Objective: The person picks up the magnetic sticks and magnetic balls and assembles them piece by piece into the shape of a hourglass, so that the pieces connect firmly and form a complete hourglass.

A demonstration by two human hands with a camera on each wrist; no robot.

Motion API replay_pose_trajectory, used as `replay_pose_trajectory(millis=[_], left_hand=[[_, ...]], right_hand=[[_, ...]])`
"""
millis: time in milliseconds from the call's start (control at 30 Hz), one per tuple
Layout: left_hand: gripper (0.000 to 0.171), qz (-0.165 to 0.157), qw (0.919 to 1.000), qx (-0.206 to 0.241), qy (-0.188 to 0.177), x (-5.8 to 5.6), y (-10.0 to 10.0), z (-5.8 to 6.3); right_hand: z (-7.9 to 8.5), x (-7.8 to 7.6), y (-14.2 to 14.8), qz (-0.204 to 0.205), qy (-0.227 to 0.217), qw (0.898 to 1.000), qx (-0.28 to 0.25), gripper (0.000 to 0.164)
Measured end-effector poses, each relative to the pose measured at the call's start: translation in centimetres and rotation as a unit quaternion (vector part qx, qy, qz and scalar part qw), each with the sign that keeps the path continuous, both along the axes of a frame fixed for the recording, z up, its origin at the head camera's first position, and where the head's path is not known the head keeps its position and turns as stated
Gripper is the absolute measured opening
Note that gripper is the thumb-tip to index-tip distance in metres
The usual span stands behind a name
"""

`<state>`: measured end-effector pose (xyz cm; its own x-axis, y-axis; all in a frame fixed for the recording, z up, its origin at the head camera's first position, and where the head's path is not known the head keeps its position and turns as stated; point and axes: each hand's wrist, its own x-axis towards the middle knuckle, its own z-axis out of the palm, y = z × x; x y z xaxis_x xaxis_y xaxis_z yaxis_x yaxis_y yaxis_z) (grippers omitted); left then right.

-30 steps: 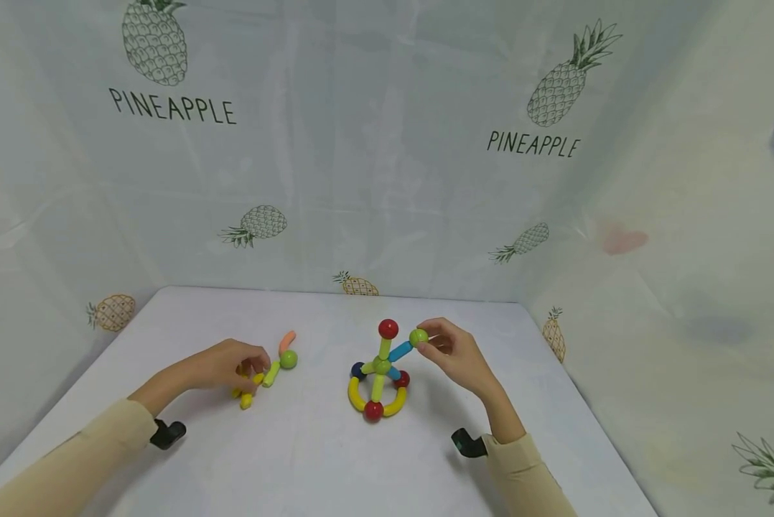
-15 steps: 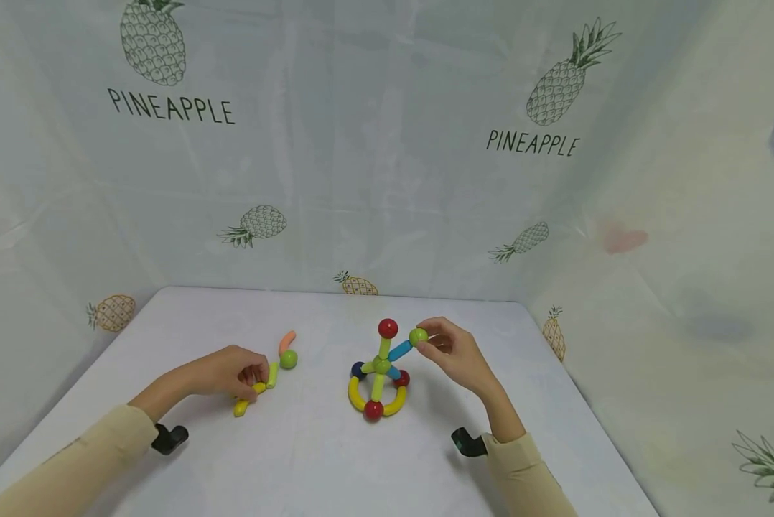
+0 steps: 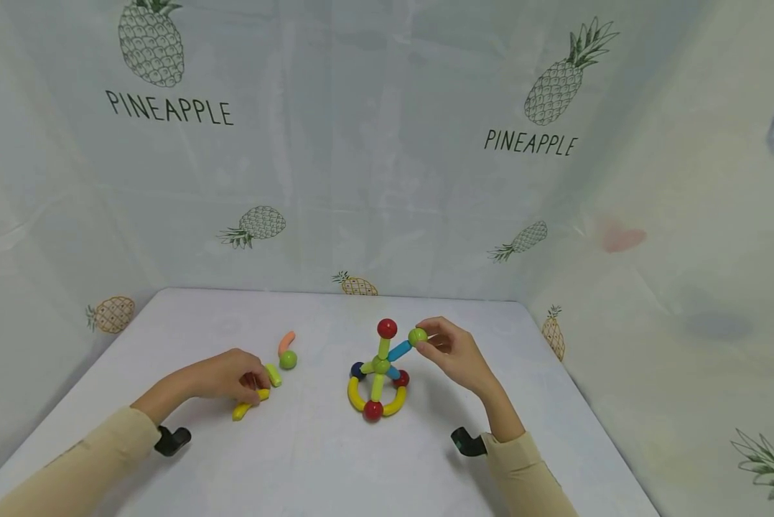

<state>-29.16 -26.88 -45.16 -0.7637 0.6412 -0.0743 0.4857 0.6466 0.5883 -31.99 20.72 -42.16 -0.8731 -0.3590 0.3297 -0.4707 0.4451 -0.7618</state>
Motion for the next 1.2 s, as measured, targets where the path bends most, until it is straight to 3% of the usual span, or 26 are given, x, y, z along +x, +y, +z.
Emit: replay_pose_trajectory(millis=[367, 700, 1000, 1200], left_hand=[[0.010, 0.007, 0.9998, 0.020, -0.002, -0.4, 0.6, -0.1], [0.017, 0.051, 0.9948, 0.073, 0.049, -1.2, 2.4, 1.3], [0.023, 0.111, 0.9815, 0.118, 0.102, -2.2, 6.2, 3.7], [0.027, 0.167, 0.9614, 0.176, 0.130, -2.4, 9.1, 5.7]], right_hand=[[0.0, 0.0, 0.1, 0.007, 0.003, 1.000, -0.004, 0.031], [-0.1, -0.1, 0.1, 0.006, 0.002, 1.000, -0.006, 0.030], [-0.1, -0.1, 0.2, 0.009, 0.005, 1.000, -0.006, 0.031], [-0.1, 0.2, 0.1, 0.009, 0.005, 1.000, -0.005, 0.032]])
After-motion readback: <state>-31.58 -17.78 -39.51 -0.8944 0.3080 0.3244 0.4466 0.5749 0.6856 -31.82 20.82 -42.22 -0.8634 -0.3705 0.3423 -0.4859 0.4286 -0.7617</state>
